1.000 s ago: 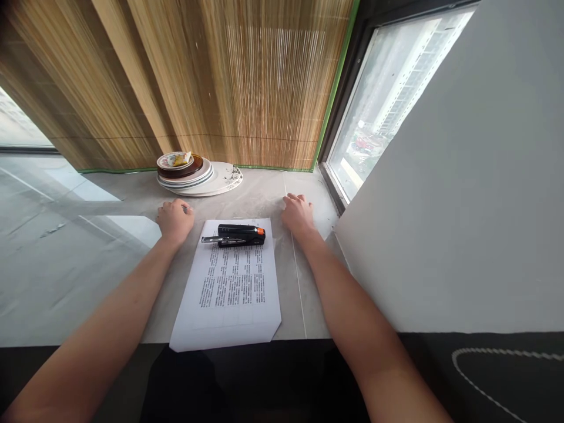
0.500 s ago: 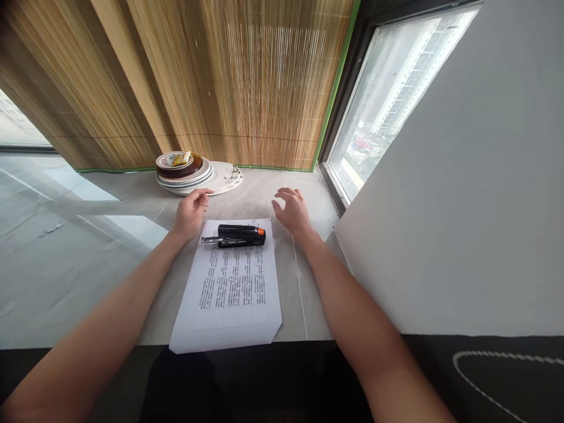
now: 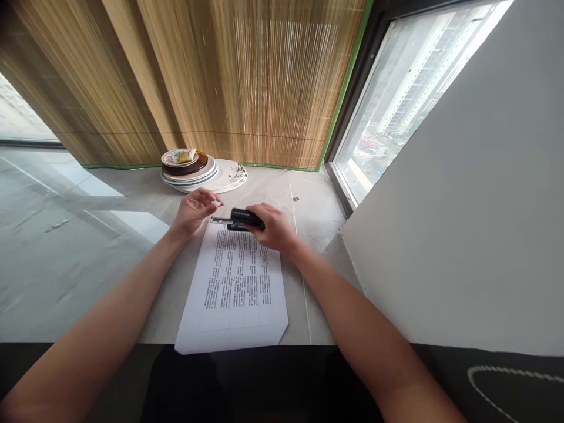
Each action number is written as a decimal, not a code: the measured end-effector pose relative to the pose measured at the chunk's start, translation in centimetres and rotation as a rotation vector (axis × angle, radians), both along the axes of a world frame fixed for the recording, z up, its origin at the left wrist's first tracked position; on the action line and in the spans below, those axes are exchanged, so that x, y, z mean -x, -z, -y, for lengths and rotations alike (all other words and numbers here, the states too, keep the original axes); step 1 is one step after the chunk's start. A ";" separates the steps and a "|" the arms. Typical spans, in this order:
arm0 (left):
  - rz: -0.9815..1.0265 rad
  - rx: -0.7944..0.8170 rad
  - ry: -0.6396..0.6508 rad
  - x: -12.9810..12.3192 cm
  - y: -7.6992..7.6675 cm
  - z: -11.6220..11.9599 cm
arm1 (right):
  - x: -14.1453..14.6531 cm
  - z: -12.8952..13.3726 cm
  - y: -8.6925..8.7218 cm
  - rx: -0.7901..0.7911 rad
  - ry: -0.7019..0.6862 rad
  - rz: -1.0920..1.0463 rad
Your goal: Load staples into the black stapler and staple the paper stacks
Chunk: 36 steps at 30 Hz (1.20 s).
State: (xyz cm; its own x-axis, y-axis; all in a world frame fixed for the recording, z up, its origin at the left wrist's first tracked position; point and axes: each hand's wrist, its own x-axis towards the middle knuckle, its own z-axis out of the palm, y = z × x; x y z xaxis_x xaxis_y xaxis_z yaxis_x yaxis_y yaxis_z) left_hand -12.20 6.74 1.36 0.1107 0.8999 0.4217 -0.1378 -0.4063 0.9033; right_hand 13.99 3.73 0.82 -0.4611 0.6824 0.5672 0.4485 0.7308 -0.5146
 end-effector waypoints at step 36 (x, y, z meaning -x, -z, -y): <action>-0.473 -0.352 -0.026 -0.7 -0.1 1.1 | -0.8 -0.9 0.2 0.053 0.113 -0.196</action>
